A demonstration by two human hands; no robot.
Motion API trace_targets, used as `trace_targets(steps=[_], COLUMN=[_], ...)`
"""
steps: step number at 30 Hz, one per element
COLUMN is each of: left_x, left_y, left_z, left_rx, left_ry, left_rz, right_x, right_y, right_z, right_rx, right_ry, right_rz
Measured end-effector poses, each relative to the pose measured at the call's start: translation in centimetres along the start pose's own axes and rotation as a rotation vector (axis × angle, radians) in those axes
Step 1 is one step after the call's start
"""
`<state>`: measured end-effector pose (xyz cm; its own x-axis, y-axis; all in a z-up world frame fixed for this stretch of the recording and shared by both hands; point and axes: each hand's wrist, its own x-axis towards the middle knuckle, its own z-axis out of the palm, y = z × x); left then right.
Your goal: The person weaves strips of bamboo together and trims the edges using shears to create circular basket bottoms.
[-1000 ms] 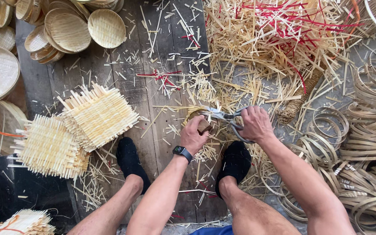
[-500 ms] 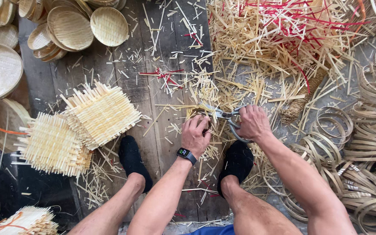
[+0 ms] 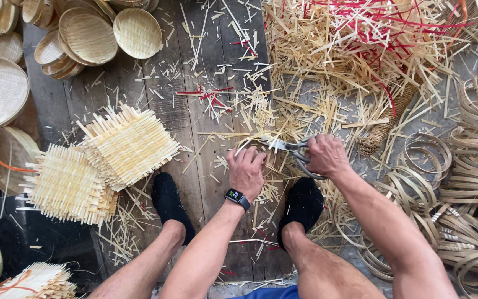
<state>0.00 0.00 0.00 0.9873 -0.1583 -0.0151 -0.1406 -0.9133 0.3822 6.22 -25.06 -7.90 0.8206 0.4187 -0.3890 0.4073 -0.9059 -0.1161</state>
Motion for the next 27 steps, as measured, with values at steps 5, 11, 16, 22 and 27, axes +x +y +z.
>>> trace_targets(steps=[5, 11, 16, 22, 27], left_x=[-0.8, -1.1, -1.0, -1.3, -1.1], left_y=[0.2, -0.3, -0.8, -0.8, -1.0], left_z=[0.7, 3.6, 2.7, 1.9, 2.2], left_rx=[-0.350, -0.222, -0.214, -0.385, -0.371], left_ry=[0.100, 0.101, 0.046, 0.131, 0.089], left_rz=[-0.334, -0.273, -0.120, -0.237, -0.138], right_x=[-1.4, -2.0, -0.5, -1.7, -0.9], right_y=[3.5, 0.8, -1.3, 1.7, -0.2], right_z=[1.4, -3.8, -2.9, -0.2, -1.7], right_rx=[0.045, -0.004, 0.033, -0.014, -0.026], right_ry=[-0.138, 0.025, -0.132, -0.126, 0.233], right_rz=[0.084, -0.029, 0.035, 0.026, -0.080])
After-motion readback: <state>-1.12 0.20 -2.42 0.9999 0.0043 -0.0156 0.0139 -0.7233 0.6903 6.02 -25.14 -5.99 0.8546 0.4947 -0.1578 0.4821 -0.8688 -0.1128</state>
